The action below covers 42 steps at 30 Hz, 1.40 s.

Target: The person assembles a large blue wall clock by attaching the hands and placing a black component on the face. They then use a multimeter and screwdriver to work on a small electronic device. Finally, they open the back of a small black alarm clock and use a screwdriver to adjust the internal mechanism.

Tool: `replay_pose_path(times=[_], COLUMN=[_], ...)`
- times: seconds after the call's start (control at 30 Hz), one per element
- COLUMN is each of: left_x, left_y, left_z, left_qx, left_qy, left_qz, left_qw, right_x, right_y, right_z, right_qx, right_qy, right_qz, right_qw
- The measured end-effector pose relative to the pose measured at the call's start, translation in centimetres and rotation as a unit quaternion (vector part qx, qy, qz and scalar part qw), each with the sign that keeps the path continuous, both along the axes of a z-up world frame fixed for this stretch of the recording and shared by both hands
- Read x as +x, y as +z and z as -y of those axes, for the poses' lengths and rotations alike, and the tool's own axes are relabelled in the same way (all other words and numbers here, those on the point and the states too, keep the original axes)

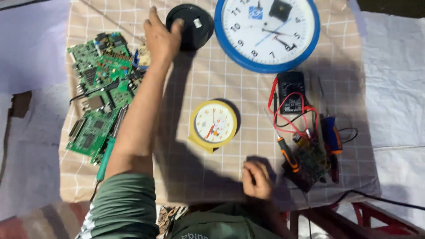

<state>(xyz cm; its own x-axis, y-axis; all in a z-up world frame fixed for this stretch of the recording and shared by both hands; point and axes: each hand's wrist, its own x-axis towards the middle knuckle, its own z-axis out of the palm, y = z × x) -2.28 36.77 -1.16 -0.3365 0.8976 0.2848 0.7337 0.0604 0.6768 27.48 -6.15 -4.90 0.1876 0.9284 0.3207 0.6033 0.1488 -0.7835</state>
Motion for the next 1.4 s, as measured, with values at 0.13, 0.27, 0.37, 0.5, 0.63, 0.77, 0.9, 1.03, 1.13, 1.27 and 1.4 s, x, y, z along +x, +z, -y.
replay_pose_path(times=[0.13,0.27,0.37,0.5,0.63,0.77,0.9,1.03,1.13,1.27,1.4], left_x=[-2.1,-3.4,-2.8,-3.0,-2.6,-2.6,-2.6,-3.4,-3.9,-3.7,-3.2], left_y=[-1.8,-2.9,-3.4,-4.2,-2.0,-2.6,-2.2,-2.2,-2.4,-2.1,-1.9], left_z=[-8.6,-10.8,-10.9,-11.6,-10.5,-10.2,-10.4,-10.0,-10.0,-9.9,-10.2], left_qx=[-0.105,-0.204,-0.237,-0.136,-0.285,-0.3,-0.301,-0.312,-0.32,-0.331,-0.339], left_qy=[0.027,-0.028,-0.045,-0.137,-0.056,-0.065,-0.071,-0.068,-0.068,-0.077,-0.08], left_qz=[-0.003,-0.019,-0.051,-0.051,0.143,0.155,0.151,0.143,0.138,0.131,0.125], left_qw=[0.994,0.978,0.969,0.98,0.946,0.939,0.939,0.937,0.935,0.931,0.929], right_x=[-1.3,-1.4,-1.1,-1.3,-1.0,-0.6,-0.5,0.0,-0.2,0.1,0.3], right_y=[1.1,0.9,0.3,0.1,-0.9,-1.6,-0.9,-2.6,-2.2,-2.9,-2.9], right_z=[-0.7,-0.4,-0.4,-0.7,-0.7,-0.8,-0.4,-0.4,-0.6,-0.4,-0.5], right_qx=[0.034,-0.015,0.0,0.019,0.031,0.052,-0.007,0.034,0.044,0.047,0.045], right_qy=[-0.036,-0.074,-0.068,-0.075,-0.064,-0.051,-0.058,-0.049,-0.044,-0.036,-0.032], right_qz=[-0.057,-0.089,-0.075,-0.087,-0.083,-0.067,-0.075,-0.063,-0.068,-0.081,-0.068], right_qw=[0.997,0.993,0.995,0.993,0.994,0.995,0.995,0.996,0.996,0.995,0.996])
